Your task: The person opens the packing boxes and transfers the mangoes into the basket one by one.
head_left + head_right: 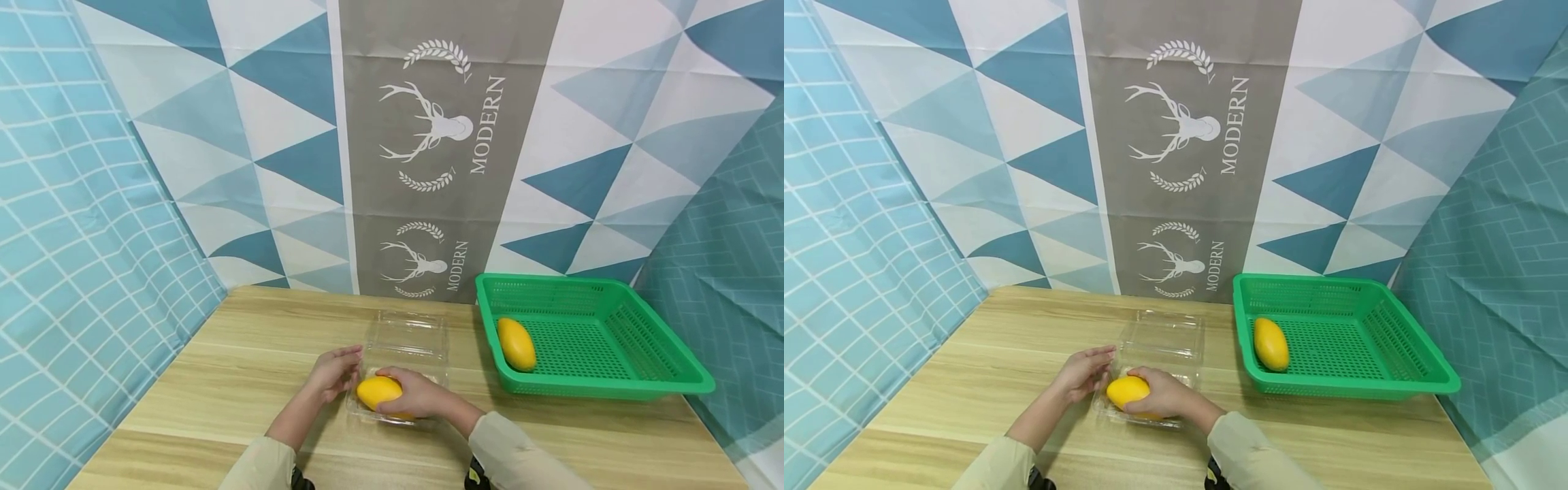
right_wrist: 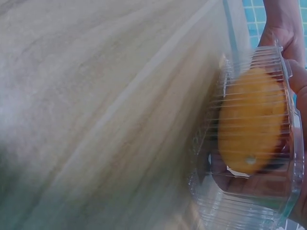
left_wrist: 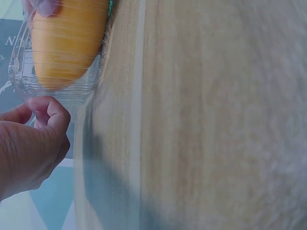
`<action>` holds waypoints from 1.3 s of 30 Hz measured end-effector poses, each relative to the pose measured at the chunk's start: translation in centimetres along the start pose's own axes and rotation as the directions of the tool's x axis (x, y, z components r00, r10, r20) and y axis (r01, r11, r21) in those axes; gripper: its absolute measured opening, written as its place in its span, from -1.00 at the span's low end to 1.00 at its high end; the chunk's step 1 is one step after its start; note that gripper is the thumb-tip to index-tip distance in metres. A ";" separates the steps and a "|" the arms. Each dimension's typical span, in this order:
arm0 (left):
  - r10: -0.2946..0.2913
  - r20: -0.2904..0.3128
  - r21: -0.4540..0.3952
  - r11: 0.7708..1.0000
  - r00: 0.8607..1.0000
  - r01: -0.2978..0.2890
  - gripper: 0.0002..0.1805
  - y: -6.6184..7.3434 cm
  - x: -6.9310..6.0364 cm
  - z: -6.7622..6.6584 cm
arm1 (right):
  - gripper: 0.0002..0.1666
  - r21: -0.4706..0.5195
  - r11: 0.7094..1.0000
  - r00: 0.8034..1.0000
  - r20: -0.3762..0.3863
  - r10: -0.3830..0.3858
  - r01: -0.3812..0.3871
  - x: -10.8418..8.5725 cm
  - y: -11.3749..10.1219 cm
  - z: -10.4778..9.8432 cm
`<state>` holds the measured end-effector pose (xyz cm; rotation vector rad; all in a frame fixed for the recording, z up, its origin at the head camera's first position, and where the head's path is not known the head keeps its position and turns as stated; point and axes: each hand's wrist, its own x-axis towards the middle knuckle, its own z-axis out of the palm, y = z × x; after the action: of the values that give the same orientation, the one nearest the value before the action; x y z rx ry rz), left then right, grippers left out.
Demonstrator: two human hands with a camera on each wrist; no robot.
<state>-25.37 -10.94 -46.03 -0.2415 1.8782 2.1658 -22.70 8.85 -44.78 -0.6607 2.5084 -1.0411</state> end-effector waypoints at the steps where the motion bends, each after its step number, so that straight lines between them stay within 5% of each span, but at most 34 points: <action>1: 0.001 0.002 0.000 1.000 1.000 -0.001 -0.57 0.0 0.0 0.0 | -0.19 -0.006 1.000 1.000 -0.004 -0.001 0.001 0.0 0.0 0.1; 39: 0.012 -0.010 0.001 1.000 1.000 -0.012 -0.58 0.1 0.0 0.1 | -0.18 -0.010 1.000 0.992 -0.125 -0.023 0.022 -0.1 -0.2 -1.5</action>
<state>-25.36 -10.87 -45.89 -0.2418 1.8909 2.1754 -23.26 9.70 -43.62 -0.6460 2.6189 -1.1125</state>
